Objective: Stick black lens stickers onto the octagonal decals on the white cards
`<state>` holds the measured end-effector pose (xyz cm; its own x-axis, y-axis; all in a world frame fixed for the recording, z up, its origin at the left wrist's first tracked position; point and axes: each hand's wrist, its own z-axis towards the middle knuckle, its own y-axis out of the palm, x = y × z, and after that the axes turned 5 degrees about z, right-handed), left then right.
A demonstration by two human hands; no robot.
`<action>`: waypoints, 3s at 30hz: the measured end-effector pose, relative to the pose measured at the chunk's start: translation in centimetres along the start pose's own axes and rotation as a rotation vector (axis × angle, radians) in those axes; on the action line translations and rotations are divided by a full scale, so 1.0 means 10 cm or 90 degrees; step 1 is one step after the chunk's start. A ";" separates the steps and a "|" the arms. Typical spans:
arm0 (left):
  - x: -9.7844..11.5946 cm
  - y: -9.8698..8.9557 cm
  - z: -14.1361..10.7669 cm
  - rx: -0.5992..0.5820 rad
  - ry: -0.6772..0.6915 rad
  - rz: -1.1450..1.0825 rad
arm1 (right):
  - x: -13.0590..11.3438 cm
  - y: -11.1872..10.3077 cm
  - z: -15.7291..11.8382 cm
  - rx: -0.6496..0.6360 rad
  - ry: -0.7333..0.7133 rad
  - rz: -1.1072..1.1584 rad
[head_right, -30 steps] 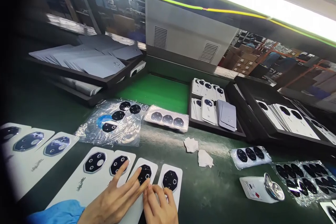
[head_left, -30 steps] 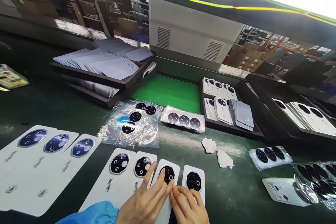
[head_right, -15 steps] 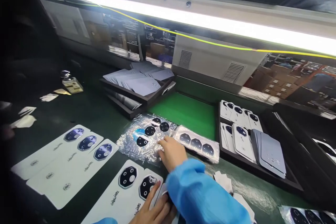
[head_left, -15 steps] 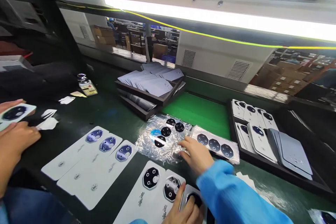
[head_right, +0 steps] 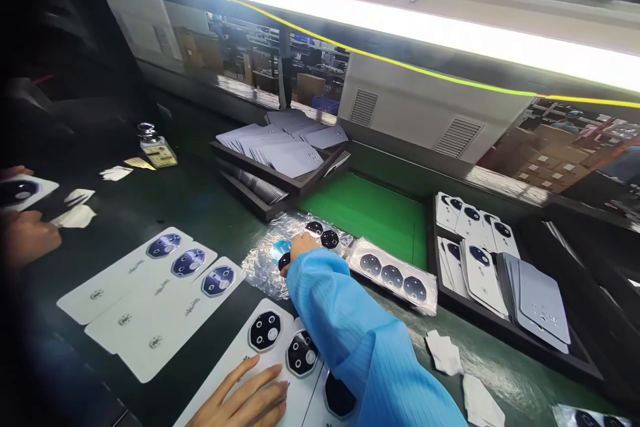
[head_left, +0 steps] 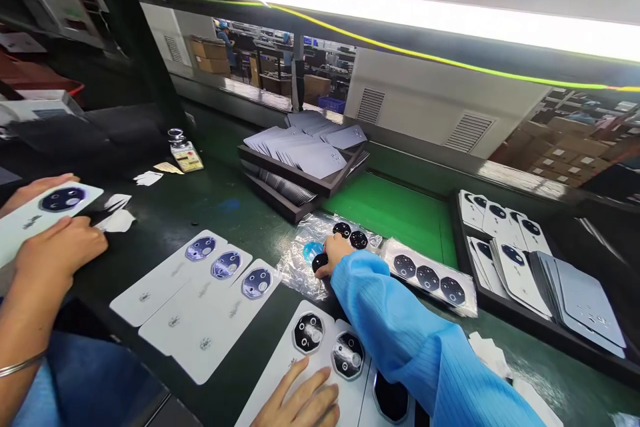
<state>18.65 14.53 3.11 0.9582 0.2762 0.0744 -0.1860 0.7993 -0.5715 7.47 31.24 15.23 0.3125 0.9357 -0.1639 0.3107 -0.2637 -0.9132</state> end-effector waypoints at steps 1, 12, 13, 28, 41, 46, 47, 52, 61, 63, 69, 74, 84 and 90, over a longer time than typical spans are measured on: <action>0.00 0.03 -0.03 0.021 0.009 0.008 | -0.02 0.00 -0.01 -0.003 0.004 -0.002; -0.03 -0.03 0.03 -0.006 0.030 0.012 | 0.04 0.14 -0.02 0.019 -0.061 0.019; -0.03 -0.02 0.03 0.001 0.026 0.007 | 0.05 0.15 0.00 0.022 -0.064 0.027; -0.06 0.02 -0.04 -0.020 0.084 -0.014 | 0.57 -0.03 -1.07 0.133 -0.065 0.221; 0.06 0.00 0.01 -0.037 0.094 -0.034 | 1.17 1.10 -1.88 0.274 -0.112 0.402; 0.03 -0.01 0.10 -0.023 0.038 -0.097 | 1.12 1.20 -1.83 0.283 -0.082 0.405; 0.02 -0.02 0.13 -0.017 0.015 -0.105 | 1.09 1.20 -1.82 0.276 -0.067 0.407; -0.03 -0.05 0.23 -0.050 -0.064 -0.081 | 0.94 1.20 -1.73 0.238 -0.042 0.421; -0.03 0.05 0.18 -0.005 -0.075 -0.059 | 0.65 1.08 -1.53 0.155 0.010 0.454; -0.03 0.04 0.19 -0.026 -0.081 -0.059 | 0.65 1.09 -1.52 0.160 0.004 0.460; -0.03 0.05 0.19 -0.006 -0.077 -0.061 | 0.66 1.10 -1.51 0.165 0.003 0.470; -0.03 0.02 0.19 -0.020 -0.083 -0.066 | 0.63 1.08 -1.51 0.154 0.018 0.469; -0.03 0.07 0.15 -0.002 -0.090 -0.081 | 0.63 1.03 -1.52 0.134 0.024 0.441; -0.02 0.06 0.15 -0.021 -0.092 -0.091 | 0.58 0.96 -1.50 0.112 0.051 0.426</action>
<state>18.00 15.73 3.96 0.9330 0.2366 0.2713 -0.0411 0.8188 -0.5725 25.76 30.65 11.13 0.4537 0.5632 -0.6906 -0.1192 -0.7296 -0.6734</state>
